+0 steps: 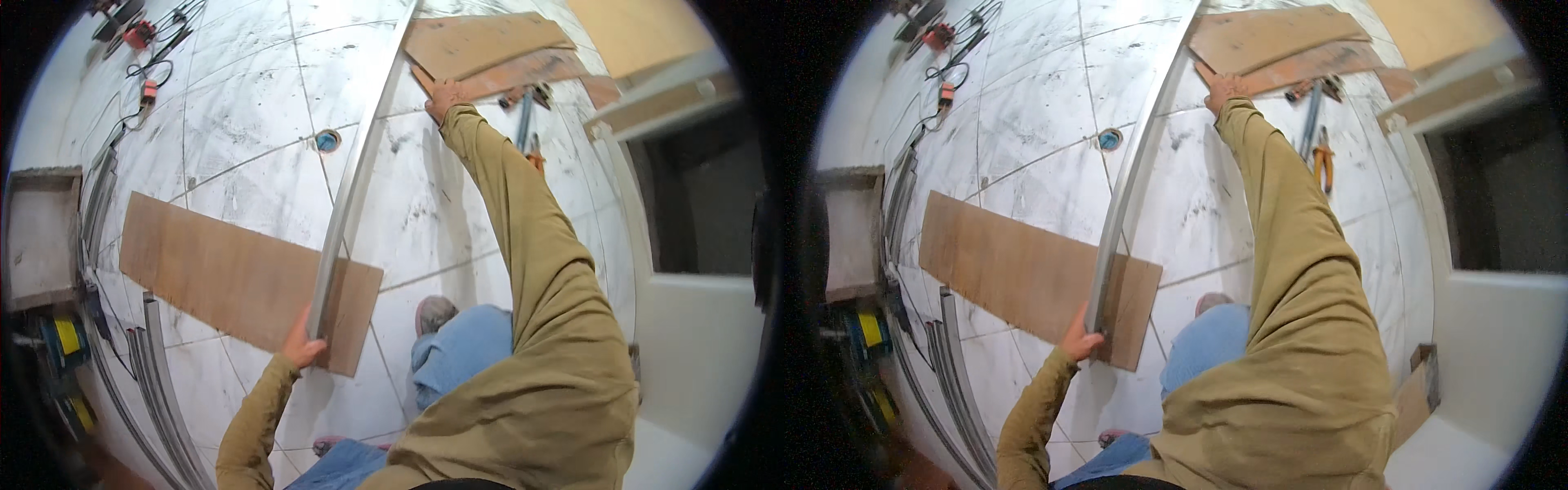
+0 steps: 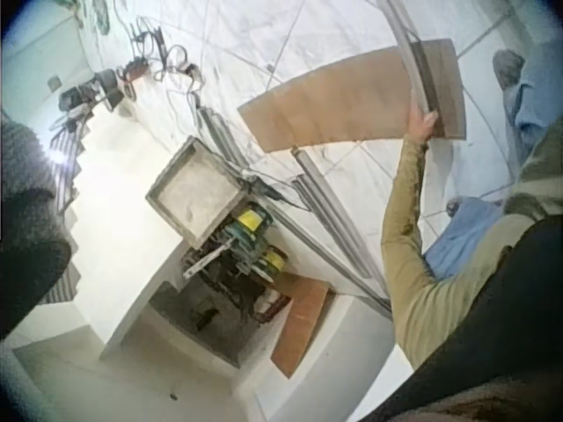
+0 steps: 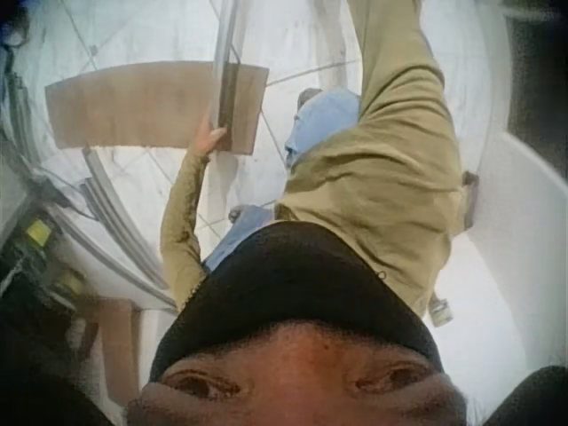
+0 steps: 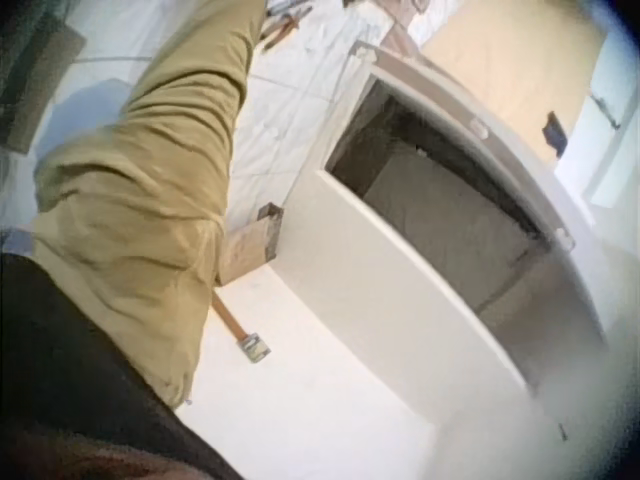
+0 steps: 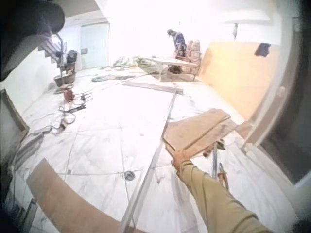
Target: The person positions and aligns metal tracks and wooden boards on the floor to assemble a frame.
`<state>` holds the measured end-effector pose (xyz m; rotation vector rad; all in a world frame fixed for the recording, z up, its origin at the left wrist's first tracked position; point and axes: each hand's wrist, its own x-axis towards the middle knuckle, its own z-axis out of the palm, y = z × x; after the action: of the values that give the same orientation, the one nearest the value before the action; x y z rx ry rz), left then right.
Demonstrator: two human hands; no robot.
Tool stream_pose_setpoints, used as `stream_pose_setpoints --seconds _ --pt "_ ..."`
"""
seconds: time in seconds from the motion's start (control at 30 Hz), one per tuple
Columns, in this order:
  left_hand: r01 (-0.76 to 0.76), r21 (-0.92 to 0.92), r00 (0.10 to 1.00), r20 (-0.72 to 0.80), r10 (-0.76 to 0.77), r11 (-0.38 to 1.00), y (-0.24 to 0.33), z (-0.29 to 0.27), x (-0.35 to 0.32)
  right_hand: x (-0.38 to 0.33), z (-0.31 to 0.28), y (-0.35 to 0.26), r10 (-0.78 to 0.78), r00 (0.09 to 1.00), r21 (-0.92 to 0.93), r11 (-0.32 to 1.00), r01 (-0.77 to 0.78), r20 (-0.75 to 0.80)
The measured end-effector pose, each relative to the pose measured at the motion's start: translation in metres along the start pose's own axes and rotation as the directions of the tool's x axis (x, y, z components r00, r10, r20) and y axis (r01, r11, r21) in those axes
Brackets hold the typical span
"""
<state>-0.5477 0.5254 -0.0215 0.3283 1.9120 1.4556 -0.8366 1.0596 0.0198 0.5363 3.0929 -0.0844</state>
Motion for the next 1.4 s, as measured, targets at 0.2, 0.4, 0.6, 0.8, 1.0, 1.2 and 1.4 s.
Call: stream_pose_setpoints --seconds 0.2,0.4,0.6,0.8,1.0,1.2,1.4 --pt "0.237 0.006 0.97 -0.056 -0.237 0.971 0.061 -0.033 -0.015 0.108 0.033 -0.012 -0.047 0.998 -0.141 0.989 0.04 -0.05" --pt "0.467 -0.196 0.864 -0.107 -0.492 0.863 0.089 -0.036 -0.009 0.146 0.069 0.021 -0.189 0.978 -0.097 0.979 0.181 -0.09" --pt "0.492 -0.218 0.843 -0.125 -0.524 0.843 0.082 -0.027 -0.006 0.163 0.061 0.071 -0.145 0.984 -0.127 0.983 0.131 -0.107" --pt "0.406 -0.149 0.894 -0.138 -0.425 0.902 0.075 -0.012 -0.002 0.18 0.042 0.09 0.193 0.98 -0.171 0.965 -0.199 -0.05" --pt "0.391 -0.21 0.899 -0.124 -0.421 0.896 0.055 -0.008 0.006 0.199 0.073 0.077 -0.526 0.849 -0.482 0.759 0.438 -0.056" --pt "0.379 -0.082 0.905 -0.178 -0.388 0.922 0.055 -0.004 0.001 0.19 0.074 0.058 -0.447 0.893 -0.657 0.689 0.307 -0.052" --pt "0.316 0.245 0.937 -0.232 -0.261 0.916 0.056 0.0 -0.018 0.161 0.078 0.054 -0.271 0.941 -0.789 0.525 0.32 0.202"
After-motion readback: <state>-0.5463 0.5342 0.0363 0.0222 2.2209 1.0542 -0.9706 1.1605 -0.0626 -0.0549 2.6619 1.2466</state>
